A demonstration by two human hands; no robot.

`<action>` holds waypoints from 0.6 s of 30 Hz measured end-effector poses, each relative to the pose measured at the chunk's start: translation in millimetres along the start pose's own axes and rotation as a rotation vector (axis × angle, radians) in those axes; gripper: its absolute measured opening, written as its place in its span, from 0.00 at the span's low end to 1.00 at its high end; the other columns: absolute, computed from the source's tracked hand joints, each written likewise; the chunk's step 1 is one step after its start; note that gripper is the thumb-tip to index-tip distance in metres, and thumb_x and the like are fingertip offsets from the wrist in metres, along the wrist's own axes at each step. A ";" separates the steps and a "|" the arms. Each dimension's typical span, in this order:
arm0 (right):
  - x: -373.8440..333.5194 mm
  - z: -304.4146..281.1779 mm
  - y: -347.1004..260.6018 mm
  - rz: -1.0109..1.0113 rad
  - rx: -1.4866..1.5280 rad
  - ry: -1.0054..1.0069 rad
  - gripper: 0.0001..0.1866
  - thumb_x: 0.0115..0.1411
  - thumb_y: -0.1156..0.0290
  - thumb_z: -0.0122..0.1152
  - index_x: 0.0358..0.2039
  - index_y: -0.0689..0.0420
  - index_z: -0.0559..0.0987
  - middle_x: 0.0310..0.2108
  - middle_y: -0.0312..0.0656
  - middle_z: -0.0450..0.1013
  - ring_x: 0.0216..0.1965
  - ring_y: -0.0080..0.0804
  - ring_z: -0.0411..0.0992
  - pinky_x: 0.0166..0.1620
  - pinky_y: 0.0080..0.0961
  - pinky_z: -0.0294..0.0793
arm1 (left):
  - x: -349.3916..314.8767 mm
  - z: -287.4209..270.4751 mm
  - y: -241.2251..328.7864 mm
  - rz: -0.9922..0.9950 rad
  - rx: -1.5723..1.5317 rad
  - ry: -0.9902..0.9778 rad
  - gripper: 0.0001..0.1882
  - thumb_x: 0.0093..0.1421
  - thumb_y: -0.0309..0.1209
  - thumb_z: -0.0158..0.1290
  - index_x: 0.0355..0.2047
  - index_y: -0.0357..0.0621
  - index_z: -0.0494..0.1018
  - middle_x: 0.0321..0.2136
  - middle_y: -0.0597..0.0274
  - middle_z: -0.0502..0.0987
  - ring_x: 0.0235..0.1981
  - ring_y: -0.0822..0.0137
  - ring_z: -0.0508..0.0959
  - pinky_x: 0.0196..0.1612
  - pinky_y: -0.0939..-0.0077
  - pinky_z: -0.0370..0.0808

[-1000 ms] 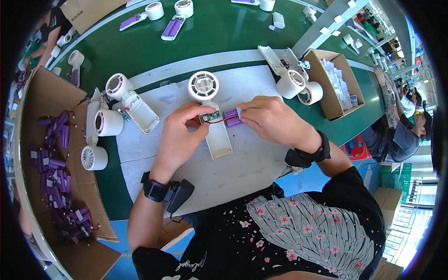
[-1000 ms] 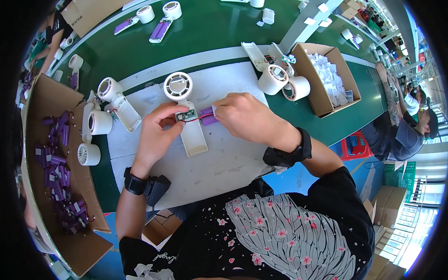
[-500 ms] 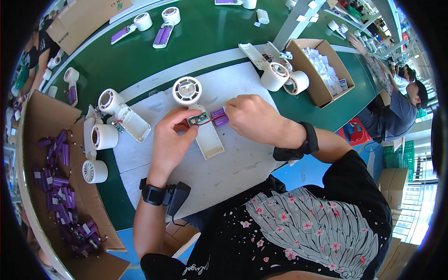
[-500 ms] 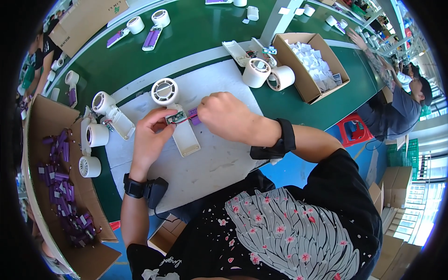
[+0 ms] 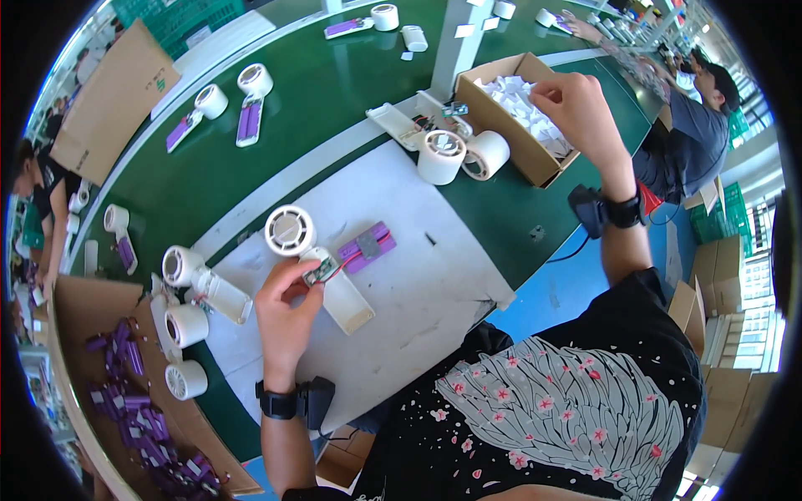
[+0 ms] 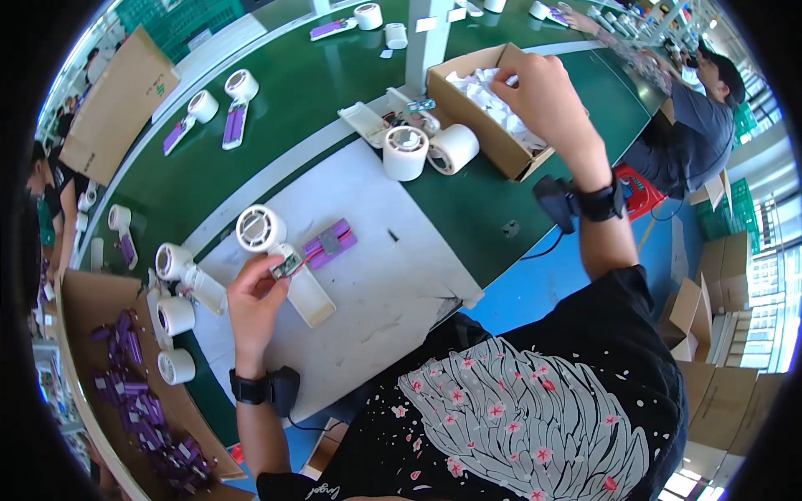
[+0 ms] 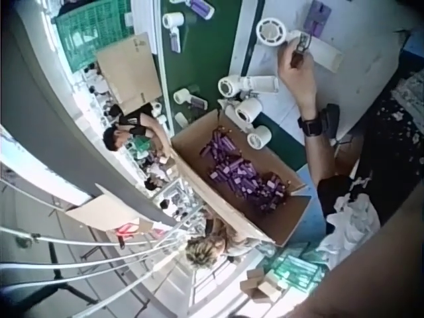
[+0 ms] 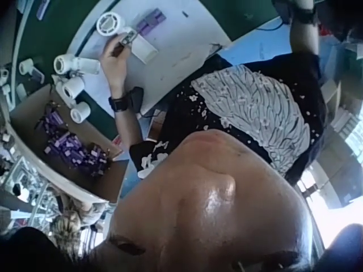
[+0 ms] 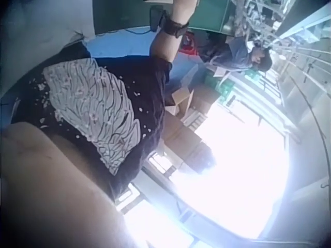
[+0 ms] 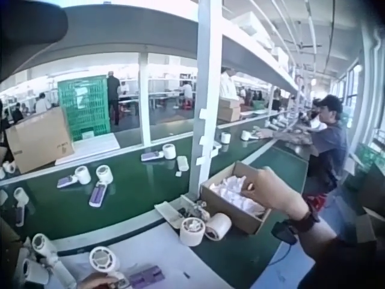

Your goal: The person assembles a handheld fan by connecting a battery pack to a circuit board and pressing them into the fan housing. The person then places the unit on a conveyor belt and repeats the process with another fan.

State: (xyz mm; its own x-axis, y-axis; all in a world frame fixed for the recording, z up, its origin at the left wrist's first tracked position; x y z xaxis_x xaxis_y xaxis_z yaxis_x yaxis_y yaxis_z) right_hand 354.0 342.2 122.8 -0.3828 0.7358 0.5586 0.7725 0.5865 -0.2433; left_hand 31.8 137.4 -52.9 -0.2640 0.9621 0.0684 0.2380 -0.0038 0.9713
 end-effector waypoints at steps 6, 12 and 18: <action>23.9 28.0 79.1 0.166 -0.069 -0.473 0.08 0.54 0.73 0.62 0.27 0.66 0.82 0.23 0.45 0.78 0.23 0.27 0.75 0.28 0.24 0.74 | -1.1 0.7 -11.0 -0.002 -0.004 -0.023 0.16 0.55 0.13 0.52 0.44 0.37 0.75 0.42 0.63 0.74 0.39 0.74 0.75 0.41 0.82 0.72; 160.7 23.4 170.2 -0.293 -0.100 -0.326 0.16 0.51 0.63 0.59 0.34 0.60 0.82 0.34 0.51 0.79 0.35 0.48 0.76 0.42 0.38 0.75 | -1.3 0.7 -5.9 -0.004 -0.049 0.034 0.17 0.51 0.10 0.53 0.41 0.36 0.75 0.44 0.57 0.74 0.40 0.70 0.76 0.40 0.81 0.73; 254.7 178.0 344.2 -0.112 -0.499 -0.545 0.17 0.52 0.62 0.59 0.39 0.58 0.81 0.35 0.48 0.79 0.32 0.44 0.77 0.37 0.37 0.75 | -6.8 -14.0 -15.4 -0.047 -0.084 0.126 0.18 0.47 0.09 0.53 0.38 0.36 0.76 0.45 0.53 0.74 0.40 0.68 0.76 0.38 0.81 0.74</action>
State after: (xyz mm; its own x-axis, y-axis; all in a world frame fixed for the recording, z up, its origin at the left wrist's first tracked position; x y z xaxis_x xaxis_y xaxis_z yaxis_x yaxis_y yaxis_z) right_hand 432.2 791.7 40.2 -0.5695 0.8201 0.0555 0.8025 0.5401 0.2535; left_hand 16.8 127.1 -65.1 -0.3891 0.9201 0.0455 0.1452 0.0125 0.9893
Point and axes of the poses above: each hand's wrist, its own x-axis towards the middle knuckle, its own z-axis out of the palm, y = z × x, the point moved 10 cm from there along x, towards the middle knuckle
